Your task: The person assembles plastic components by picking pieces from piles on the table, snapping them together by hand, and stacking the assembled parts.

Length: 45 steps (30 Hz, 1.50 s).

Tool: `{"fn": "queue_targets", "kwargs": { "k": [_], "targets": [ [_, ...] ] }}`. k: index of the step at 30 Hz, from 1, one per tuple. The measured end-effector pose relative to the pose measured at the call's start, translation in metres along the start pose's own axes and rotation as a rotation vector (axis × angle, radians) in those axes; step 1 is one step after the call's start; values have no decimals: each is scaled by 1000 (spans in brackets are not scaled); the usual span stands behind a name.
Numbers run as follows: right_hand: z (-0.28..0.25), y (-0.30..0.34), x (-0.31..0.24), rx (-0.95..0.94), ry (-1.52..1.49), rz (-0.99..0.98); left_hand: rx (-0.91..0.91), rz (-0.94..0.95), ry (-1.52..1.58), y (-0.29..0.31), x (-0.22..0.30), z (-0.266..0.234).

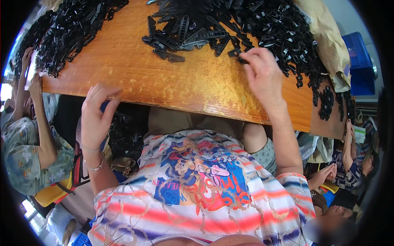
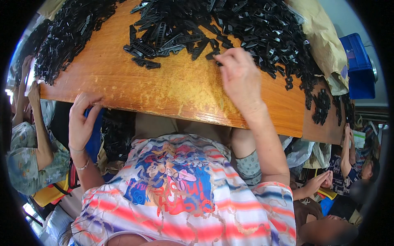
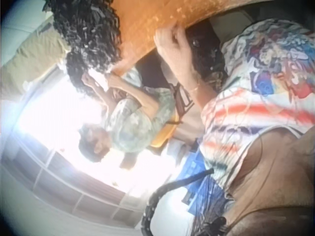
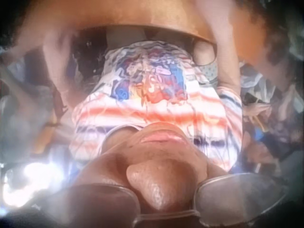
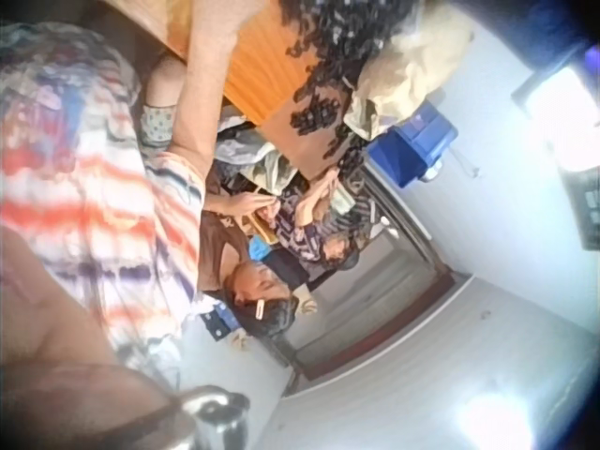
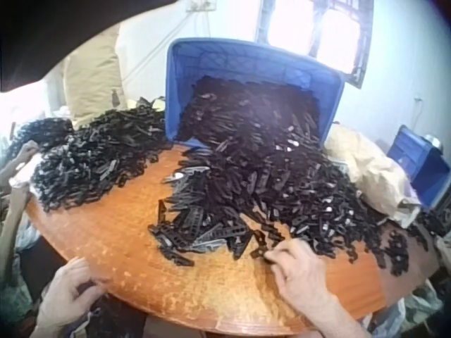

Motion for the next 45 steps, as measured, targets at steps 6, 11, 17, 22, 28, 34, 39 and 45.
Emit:
{"fn": "queue_targets", "kwargs": {
  "k": [6, 11, 17, 22, 28, 34, 39, 45],
  "targets": [
    [14, 13, 46, -166, 30, 236, 178, 300, -36, -55, 52, 54],
    [12, 16, 43, -89, 10, 200, 175, 400, -83, -80, 53, 85],
    [-1, 10, 17, -97, -166, 287, 161, 423, -154, -84, 52, 97],
    [15, 14, -26, -215, -302, 117, 146, 450, -181, -84, 53, 100],
    [35, 22, -58, -391, -428, 101, 62, 435, -116, -57, 66, 91],
    [44, 12, -66, -418, -457, 82, 93, 389, -41, -60, 45, 86],
    [49, -12, -81, -269, -493, 29, 149, 295, 5, -52, 38, 79],
    [81, -29, -98, -241, -562, -31, 196, 264, -56, -46, 22, 75]
  ]
}}
Point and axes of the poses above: each hand's wrist, its own y-axis away from the middle knuckle, its own z-axis out of the palm, x = y × z, the point moved 6 cm from there along -y, towards the middle knuckle, and after that the axes turned 6 degrees about x, right-handed, at the moved point
